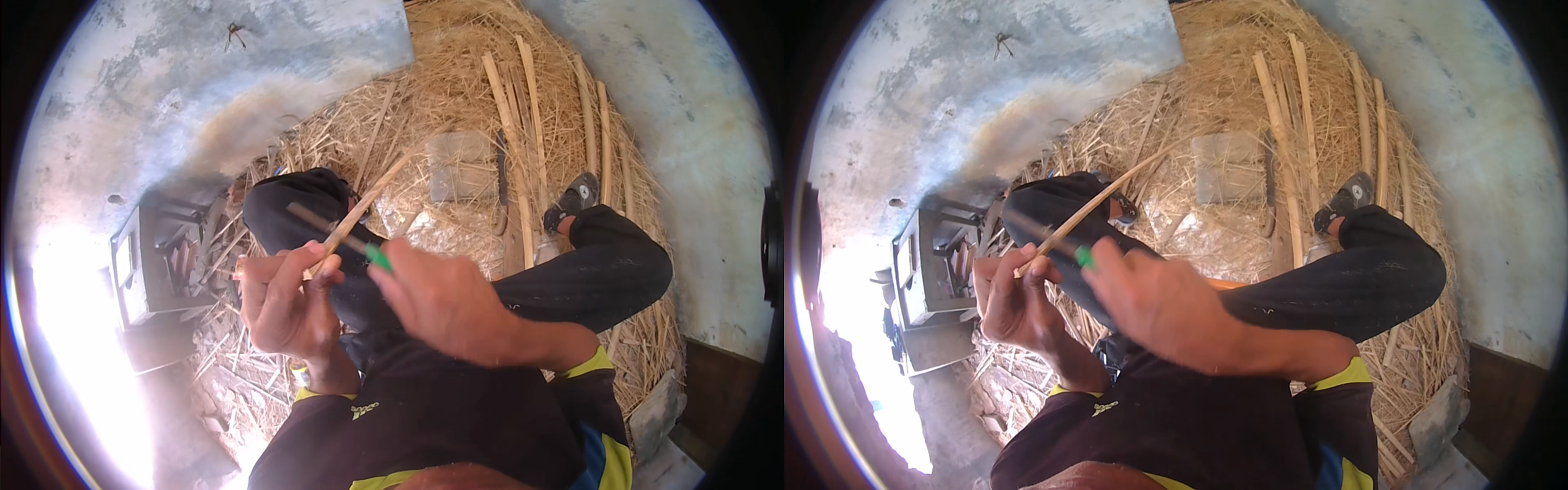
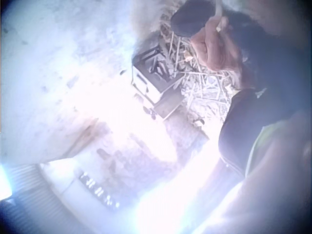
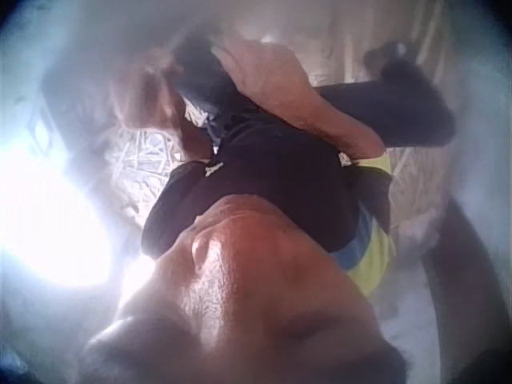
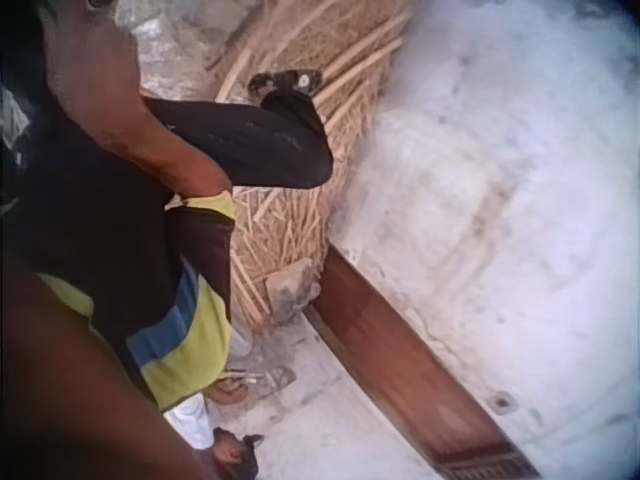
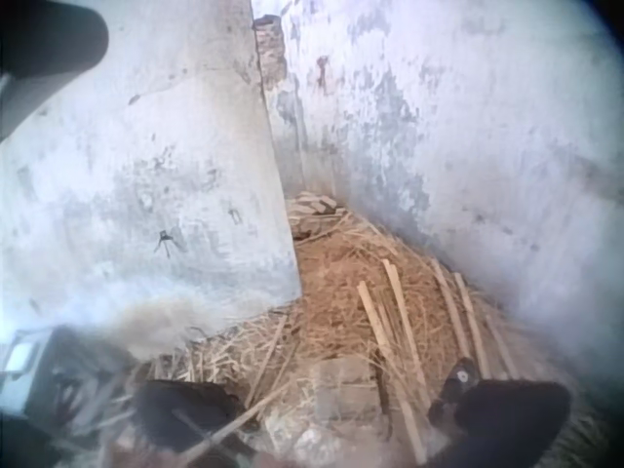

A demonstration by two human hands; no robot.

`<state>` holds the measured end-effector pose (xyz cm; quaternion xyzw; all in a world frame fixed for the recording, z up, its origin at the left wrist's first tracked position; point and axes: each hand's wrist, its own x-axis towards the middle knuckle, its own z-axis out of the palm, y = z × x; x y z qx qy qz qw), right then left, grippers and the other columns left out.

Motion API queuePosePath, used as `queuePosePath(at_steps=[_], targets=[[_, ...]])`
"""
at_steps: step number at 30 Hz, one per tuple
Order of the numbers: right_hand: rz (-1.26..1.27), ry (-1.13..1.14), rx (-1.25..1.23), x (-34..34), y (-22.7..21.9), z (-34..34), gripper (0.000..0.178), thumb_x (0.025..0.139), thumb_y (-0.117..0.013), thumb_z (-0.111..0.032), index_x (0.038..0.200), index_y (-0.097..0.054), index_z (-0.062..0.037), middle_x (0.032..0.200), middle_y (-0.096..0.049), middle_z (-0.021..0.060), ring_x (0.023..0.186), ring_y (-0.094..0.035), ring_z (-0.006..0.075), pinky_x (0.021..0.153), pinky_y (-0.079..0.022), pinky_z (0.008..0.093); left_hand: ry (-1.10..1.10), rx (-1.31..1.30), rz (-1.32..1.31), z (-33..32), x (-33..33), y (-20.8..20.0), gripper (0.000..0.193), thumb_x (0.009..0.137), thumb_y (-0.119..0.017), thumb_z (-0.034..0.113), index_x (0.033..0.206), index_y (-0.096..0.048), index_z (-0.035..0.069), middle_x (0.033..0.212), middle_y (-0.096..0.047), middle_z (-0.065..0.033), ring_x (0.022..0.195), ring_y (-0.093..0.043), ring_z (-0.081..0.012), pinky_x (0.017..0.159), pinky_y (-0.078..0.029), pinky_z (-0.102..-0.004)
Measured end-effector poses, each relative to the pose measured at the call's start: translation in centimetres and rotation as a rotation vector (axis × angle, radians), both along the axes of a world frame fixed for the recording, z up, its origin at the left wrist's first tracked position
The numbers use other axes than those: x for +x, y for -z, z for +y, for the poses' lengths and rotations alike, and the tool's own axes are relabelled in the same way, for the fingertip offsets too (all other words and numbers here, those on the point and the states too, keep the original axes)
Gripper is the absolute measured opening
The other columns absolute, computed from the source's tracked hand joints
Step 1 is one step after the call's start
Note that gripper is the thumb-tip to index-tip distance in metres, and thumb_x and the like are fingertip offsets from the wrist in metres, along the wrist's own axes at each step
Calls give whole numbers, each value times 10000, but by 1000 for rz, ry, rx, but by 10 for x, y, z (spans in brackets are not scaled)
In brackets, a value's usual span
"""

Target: The person sits cross-legged on a straw-covered floor and uses a green-handled knife to shave thin strips from a long bamboo stick. They hold the stick with their left hand and scrape the surface with the knife in their right hand, producing wood shavings.

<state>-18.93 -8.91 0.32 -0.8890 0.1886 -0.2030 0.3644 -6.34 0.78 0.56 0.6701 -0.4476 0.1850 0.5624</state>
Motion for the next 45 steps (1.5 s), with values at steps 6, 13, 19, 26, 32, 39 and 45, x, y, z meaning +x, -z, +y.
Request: queuePosePath(at_steps=[6, 13, 19, 26, 32, 39, 45], targets=[[221, 66, 39, 2, 6, -11, 201, 909, -566, -188, 892, -471, -12, 598, -560, 161, 515, -585, 341, 440, -442, 423, -23, -40, 68, -3, -3, 0, 162, 720, -742, -32, 863, -670, -53, 740, -606, -102, 506, -573, -128, 470, -418, -218], [176, 94, -46, 7, 20, -10, 203, 912, -562, -195, 878, -469, -19, 603, -568, 157, 520, -589, 343, 444, -455, 423, -2, -135, 151, -9, -3, 0, 141, 741, -706, -78, 873, -656, -75, 739, -565, -131, 494, -573, -142, 421, -433, -193], [123, 158, -34, 12, 44, -22, 201, 928, -528, -211, 888, -466, -24, 555, -546, 155, 497, -580, 348, 431, -448, 420, -17, -104, 155, -8, -6, -1, 117, 754, -681, -93, 867, -653, -77, 763, -565, -139, 500, -576, -145, 420, -437, -198], [-5, 142, -24, 18, 49, -19, 214, 930, -523, -212, 933, -471, -4, 523, -530, 169, 485, -565, 366, 433, -444, 443, -34, -103, 135, -13, -11, -4, 95, 762, -689, -70, 847, -649, -81, 766, -563, -139, 482, -567, -146, 412, -431, -196], [-79, 119, -43, 18, 41, -18, 222, 940, -506, -225, 924, -469, -7, 515, -526, 158, 471, -560, 353, 434, -442, 443, 6, -148, 118, -14, -11, 0, 82, 776, -684, -50, 835, -644, -91, 777, -564, -146, 474, -560, -146, 399, -420, -192], [89, 178, -25, 19, 48, -38, 197, 907, -558, -192, 927, -480, -11, 559, -559, 165, 499, -584, 342, 447, -454, 440, -9, -152, 108, -14, -10, 1, 85, 783, -676, -50, 846, -645, -98, 764, -557, -139, 466, -548, -141, 395, -410, -194], [-99, 135, -133, 33, 46, -28, 215, 901, -567, -205, 922, -487, -6, 546, -561, 145, 501, -582, 348, 436, -452, 430, -154, -31, 117, -19, -9, -5, 85, 783, -666, -61, 853, -649, -105, 729, -538, -111, 471, -541, -134, 419, -393, -199]])
